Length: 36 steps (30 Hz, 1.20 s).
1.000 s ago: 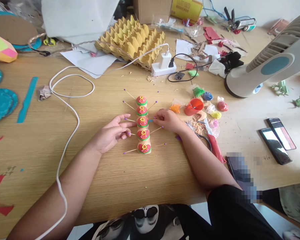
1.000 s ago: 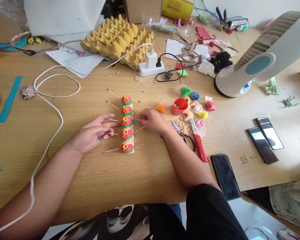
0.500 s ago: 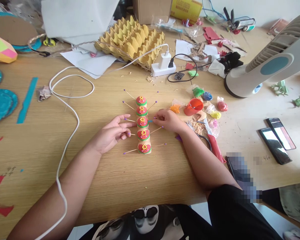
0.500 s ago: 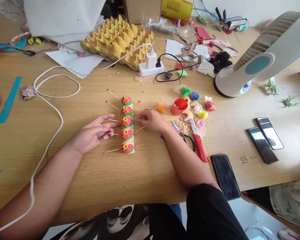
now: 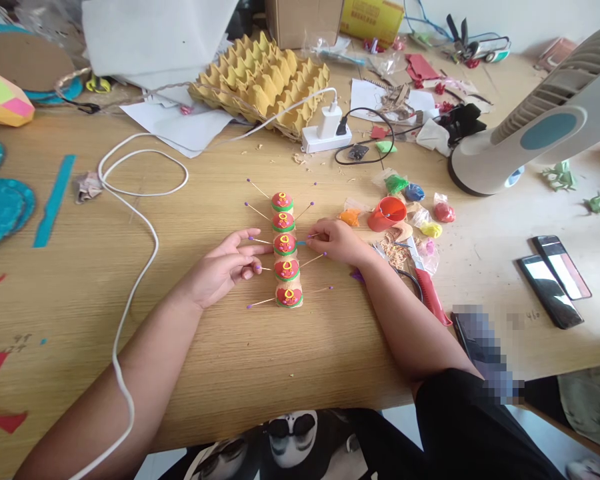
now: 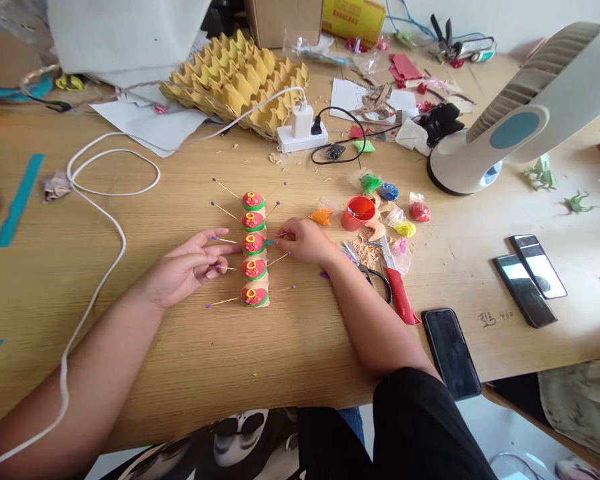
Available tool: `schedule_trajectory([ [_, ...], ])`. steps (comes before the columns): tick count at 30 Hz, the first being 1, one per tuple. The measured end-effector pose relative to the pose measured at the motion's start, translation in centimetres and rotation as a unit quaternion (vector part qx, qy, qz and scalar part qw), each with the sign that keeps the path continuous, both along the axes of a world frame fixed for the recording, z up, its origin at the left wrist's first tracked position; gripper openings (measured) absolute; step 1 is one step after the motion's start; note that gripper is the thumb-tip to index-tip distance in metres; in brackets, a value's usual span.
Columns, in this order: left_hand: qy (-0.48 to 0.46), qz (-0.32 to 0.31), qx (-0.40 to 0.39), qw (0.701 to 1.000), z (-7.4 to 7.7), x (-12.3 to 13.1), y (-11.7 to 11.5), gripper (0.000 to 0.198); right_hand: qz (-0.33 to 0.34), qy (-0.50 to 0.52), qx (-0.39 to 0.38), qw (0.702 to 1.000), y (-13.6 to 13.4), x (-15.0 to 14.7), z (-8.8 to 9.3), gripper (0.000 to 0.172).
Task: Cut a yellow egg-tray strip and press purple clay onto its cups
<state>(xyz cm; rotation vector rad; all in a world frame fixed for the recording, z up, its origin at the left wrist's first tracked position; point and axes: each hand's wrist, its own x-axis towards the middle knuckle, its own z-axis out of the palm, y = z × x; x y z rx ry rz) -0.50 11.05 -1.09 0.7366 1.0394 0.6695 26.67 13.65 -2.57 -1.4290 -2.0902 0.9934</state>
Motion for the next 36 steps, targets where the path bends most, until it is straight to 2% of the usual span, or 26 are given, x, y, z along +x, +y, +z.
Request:
schedule_trajectory([
  [27,0.006,-0.002,0.002,1.0,-0.04,-0.04,-0.06,0.063,-0.02,0.032,0.003,0.999,-0.14,-0.24,-0.37,0.011],
  [36,0.007,-0.006,0.004,1.0,-0.09,-0.06,0.0,0.065,-0.007,0.04,-0.005,0.999,-0.17,-0.28,-0.17,0.015],
])
